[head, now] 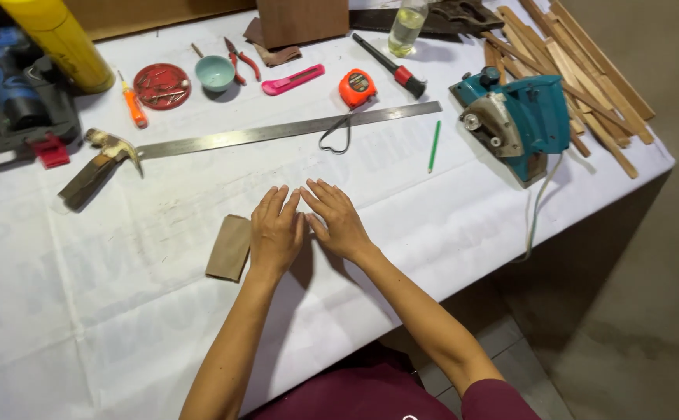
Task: Sanding a small wooden strip using a piece of sandpaper on a workshop table.
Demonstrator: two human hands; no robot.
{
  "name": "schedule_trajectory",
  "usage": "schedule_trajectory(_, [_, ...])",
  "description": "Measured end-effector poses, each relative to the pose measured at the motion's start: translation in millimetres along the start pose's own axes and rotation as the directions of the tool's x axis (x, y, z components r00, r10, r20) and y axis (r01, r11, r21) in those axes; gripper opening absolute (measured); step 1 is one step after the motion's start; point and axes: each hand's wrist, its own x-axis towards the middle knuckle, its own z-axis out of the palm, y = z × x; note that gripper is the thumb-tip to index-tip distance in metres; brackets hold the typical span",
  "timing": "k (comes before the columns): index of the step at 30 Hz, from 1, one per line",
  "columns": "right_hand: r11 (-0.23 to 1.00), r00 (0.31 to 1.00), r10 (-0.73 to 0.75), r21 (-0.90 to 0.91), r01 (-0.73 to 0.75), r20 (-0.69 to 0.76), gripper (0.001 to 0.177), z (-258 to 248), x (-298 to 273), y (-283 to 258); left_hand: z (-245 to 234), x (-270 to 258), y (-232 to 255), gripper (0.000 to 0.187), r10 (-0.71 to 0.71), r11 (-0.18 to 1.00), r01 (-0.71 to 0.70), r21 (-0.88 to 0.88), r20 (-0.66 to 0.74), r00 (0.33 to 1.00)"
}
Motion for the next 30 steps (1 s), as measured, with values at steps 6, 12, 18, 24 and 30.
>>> schedule_trajectory(6, [0.997, 0.998, 0.060, -0.040, -0.062, -0.034, 0.054, -57, -5, 49, 51, 45, 43, 0.045, 0.070, 0.995, -0.072, -0.069, -0.021, 0.997])
schedule_trajectory(12, [0.994, 0.991, 0.083, -0.067, -0.091, -0.104, 0.056, -110, -13, 106, 102, 90, 94, 0.044, 0.118, 0.983, -0.120, -0.139, -0.021, 0.993])
schedule_trajectory(18, [0.982, 0.977, 0.147, -0.094, -0.162, -0.152, 0.055, -142, -28, 146, 130, 118, 137, 0.044, 0.167, 0.964, -0.163, -0.211, 0.001, 0.986])
schedule_trajectory(24, [0.967, 0.960, 0.191, -0.131, -0.220, -0.203, 0.056, -168, -33, 164, 149, 142, 158, 0.043, 0.254, 0.931, -0.243, -0.273, 0.005, 0.967])
schedule_trajectory(30, [0.956, 0.944, 0.211, -0.147, -0.253, -0.253, 0.060, -203, -38, 176, 168, 169, 188, 0.038, 0.310, 0.893, -0.298, -0.339, -0.019, 0.951])
